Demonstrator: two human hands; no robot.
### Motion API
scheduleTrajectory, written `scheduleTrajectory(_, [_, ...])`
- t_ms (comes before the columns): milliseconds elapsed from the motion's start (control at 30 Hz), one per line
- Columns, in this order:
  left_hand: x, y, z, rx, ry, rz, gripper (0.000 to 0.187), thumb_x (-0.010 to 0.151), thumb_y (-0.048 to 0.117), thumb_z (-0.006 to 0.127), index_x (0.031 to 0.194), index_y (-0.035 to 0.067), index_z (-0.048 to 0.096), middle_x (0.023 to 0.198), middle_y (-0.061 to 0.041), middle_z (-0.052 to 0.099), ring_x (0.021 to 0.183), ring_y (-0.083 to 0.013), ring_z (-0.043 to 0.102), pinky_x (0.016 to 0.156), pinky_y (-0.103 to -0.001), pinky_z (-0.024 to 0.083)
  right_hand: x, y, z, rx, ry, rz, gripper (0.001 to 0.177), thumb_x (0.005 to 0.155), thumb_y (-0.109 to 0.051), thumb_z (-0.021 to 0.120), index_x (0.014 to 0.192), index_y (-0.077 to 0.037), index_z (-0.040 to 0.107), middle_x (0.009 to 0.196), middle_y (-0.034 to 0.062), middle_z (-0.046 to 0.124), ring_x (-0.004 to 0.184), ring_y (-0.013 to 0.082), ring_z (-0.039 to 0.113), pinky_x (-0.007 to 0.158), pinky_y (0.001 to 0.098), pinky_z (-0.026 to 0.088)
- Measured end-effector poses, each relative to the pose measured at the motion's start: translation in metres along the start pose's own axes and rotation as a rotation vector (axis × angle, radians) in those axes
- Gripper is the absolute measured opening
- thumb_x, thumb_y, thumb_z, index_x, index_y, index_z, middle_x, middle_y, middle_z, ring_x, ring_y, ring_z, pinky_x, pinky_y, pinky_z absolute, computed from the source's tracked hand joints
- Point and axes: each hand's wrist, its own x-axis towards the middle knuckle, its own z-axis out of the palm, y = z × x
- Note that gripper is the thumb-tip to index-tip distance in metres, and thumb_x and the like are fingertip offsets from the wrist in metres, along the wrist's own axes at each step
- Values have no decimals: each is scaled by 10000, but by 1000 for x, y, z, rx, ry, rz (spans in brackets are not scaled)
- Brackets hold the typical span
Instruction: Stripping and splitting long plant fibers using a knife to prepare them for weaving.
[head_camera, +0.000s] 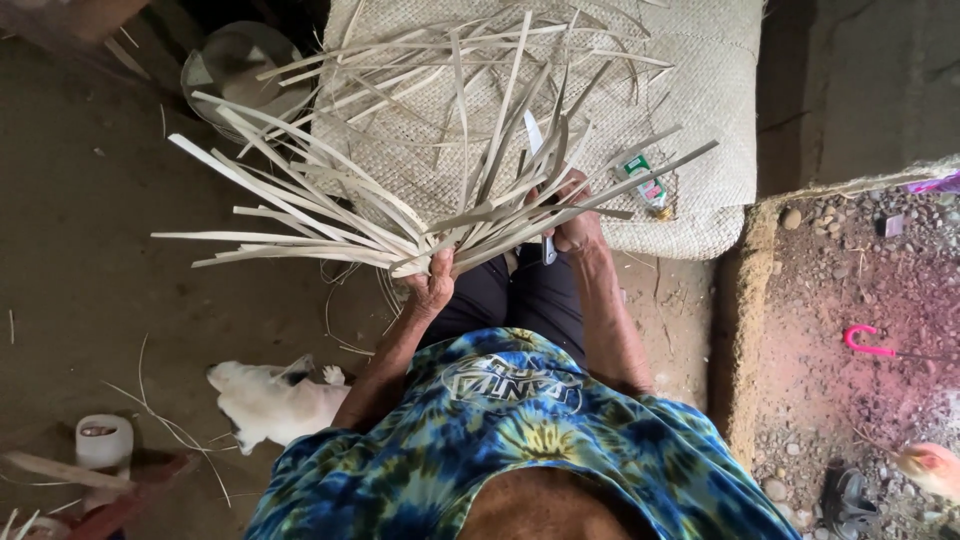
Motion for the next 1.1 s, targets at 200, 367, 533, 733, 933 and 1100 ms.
scheduleTrajectory(200, [4, -2, -3, 194, -15, 228, 142, 829, 14, 601, 814, -122, 638, 902, -326, 597, 873, -458, 606, 820, -492, 466, 12, -10, 4, 34, -5, 7, 237, 903, -184, 442, 833, 39, 480, 528, 190, 498, 228, 150, 403, 189, 225, 375])
scheduleTrajectory(367, [-3, -5, 2, 86, -3, 179, 147, 843, 31, 587, 858, -95, 661, 928, -297, 605, 907, -432, 609, 836, -476, 467, 34, -11, -24, -115, -79, -41, 284, 880, -261, 499, 816, 16, 499, 561, 137, 467, 318, 115, 403, 243, 181, 324])
scheduleTrajectory(533, [-42, -18, 2, -88, -50, 19, 214, 818, 103, 638, 894, -97, 658, 965, -263, 610, 925, -373, 608, 859, -470, 449, 41, -54, -19, -545, -197, -187, 239, 916, -277, 453, 848, -57, 514, 674, 18, 484, 436, 24, 390, 375, 68, 265])
scheduleTrajectory(733, [29, 26, -12, -496, -216, -189, 481, 690, 294, 779, 921, -102, 634, 974, -236, 626, 1000, -289, 571, 933, -422, 422, 23, -98, 17, -232, 19, -253, 247, 919, -236, 478, 770, -39, 489, 548, 107, 483, 301, 109, 385, 282, 152, 292])
scheduleTrajectory(933, [53, 44, -32, 15, -451, 218, 355, 743, 383, 778, 1013, 225, 611, 682, -7, 579, 428, -118, 418, 352, -242, 399, 3, -141, 35, -17, 25, -246, 167, 919, -206, 514, 778, -118, 522, 593, -4, 526, 377, 54, 385, 315, 181, 296])
scheduleTrajectory(1100, [69, 57, -31, -623, -608, -500, 343, 733, 82, 705, 1061, 45, 609, 1028, -67, 656, 836, -186, 673, 695, -271, 586, -3, -155, 41, -12, 2, -273, 194, 909, -239, 536, 767, -107, 526, 647, 14, 561, 347, 46, 383, 282, 173, 298])
